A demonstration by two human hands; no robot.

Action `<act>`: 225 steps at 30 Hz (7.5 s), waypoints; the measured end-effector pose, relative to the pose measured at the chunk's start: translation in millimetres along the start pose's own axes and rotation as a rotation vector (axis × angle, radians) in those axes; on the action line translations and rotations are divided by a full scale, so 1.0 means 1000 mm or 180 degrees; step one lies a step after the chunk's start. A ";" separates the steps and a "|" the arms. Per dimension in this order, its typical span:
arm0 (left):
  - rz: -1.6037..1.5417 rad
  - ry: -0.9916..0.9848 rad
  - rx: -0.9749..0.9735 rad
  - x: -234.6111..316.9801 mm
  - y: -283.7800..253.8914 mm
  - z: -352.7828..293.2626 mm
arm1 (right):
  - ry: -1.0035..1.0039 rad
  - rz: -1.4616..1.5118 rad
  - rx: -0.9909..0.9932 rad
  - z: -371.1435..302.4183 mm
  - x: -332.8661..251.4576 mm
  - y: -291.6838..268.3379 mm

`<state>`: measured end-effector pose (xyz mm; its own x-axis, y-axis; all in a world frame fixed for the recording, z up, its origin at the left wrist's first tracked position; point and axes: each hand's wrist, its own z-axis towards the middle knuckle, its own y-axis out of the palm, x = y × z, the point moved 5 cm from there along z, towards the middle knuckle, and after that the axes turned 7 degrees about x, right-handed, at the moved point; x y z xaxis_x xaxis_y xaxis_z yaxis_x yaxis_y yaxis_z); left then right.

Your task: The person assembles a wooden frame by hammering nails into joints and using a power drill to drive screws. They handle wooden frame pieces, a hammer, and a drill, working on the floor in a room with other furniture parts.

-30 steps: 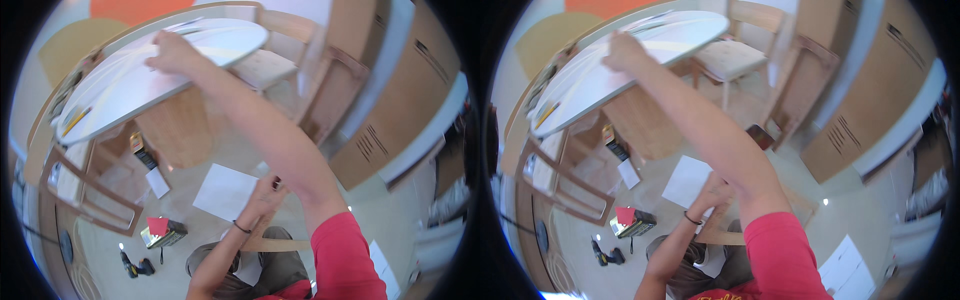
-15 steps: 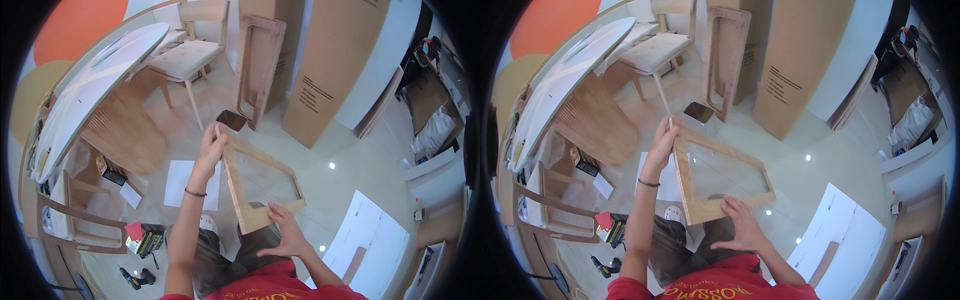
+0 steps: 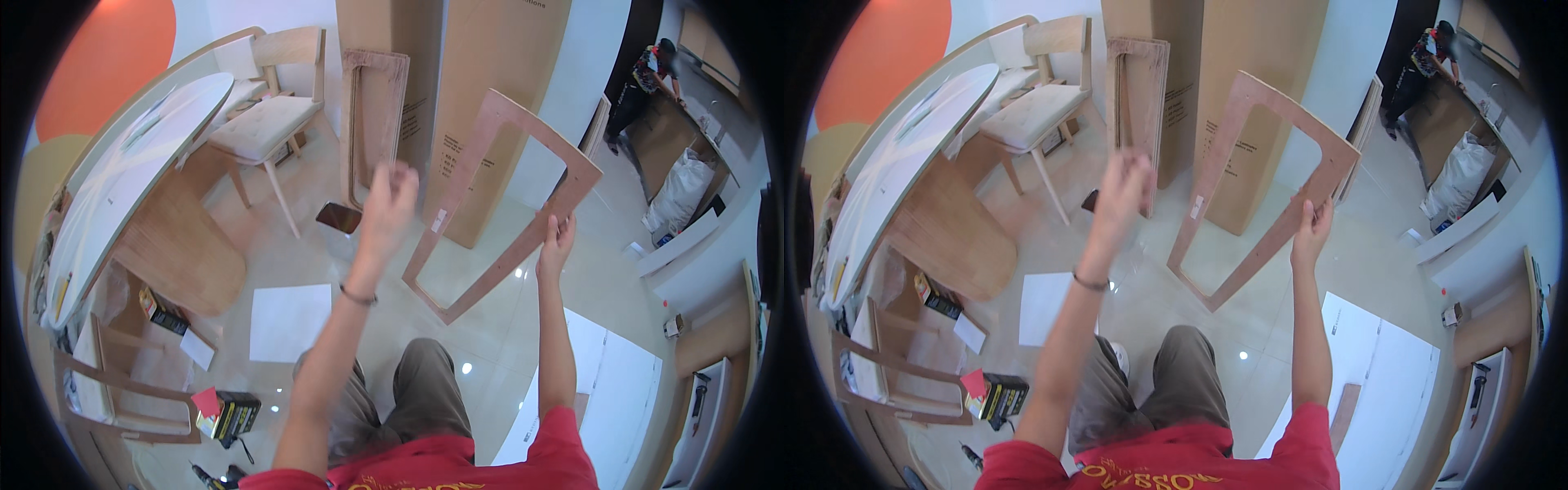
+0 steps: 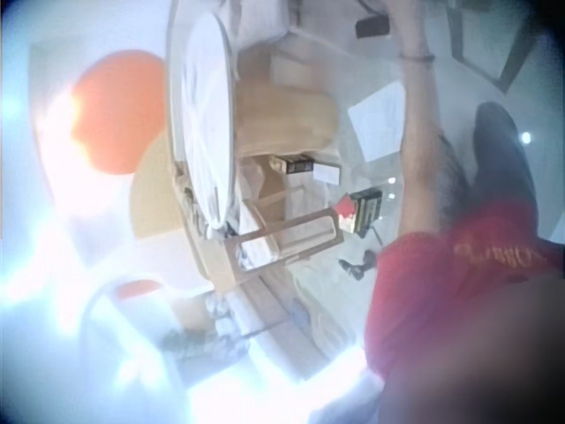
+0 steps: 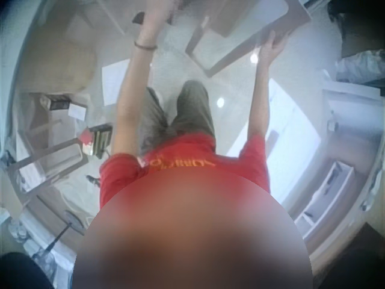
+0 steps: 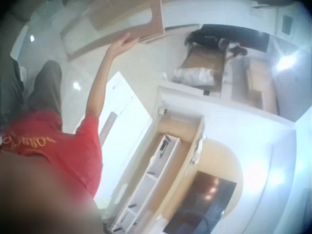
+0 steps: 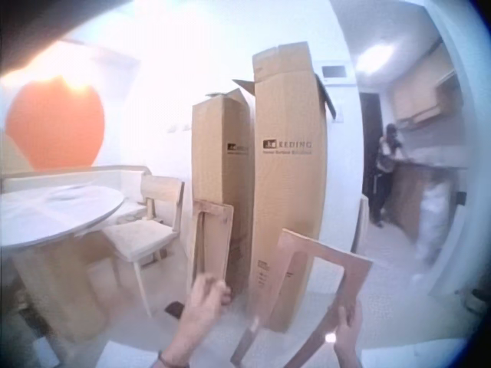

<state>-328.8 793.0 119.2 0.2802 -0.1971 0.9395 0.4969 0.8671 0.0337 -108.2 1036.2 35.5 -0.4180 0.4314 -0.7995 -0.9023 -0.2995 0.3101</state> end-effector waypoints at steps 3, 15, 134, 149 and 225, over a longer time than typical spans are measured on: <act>0.0756 0.0026 -0.0375 -0.081 0.002 -0.031 | 0.0009 0.0045 -0.0126 0.048 0.050 0.025; 0.2844 0.0193 -0.1497 -0.096 -0.043 -0.093 | 0.0522 -0.0115 0.0096 0.138 0.176 0.088; -0.0312 0.0771 0.0357 -0.023 -0.002 -0.092 | -0.0199 -0.0740 -0.1221 -0.161 -0.059 0.121; -0.1753 -0.0349 0.1511 -0.081 -0.065 -0.096 | 0.0564 -0.0532 -0.0286 -0.113 -0.028 0.058; 0.4210 -0.2781 0.5140 -0.025 -0.354 -0.669 | 0.0655 -0.0010 -0.1438 -0.261 -0.002 0.131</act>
<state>37.6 184.8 -144.0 -0.7511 0.4087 0.5185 -0.5959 -0.0817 -0.7989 -197.6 774.5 -56.5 -0.3446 0.2696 -0.8992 -0.7486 -0.6569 0.0899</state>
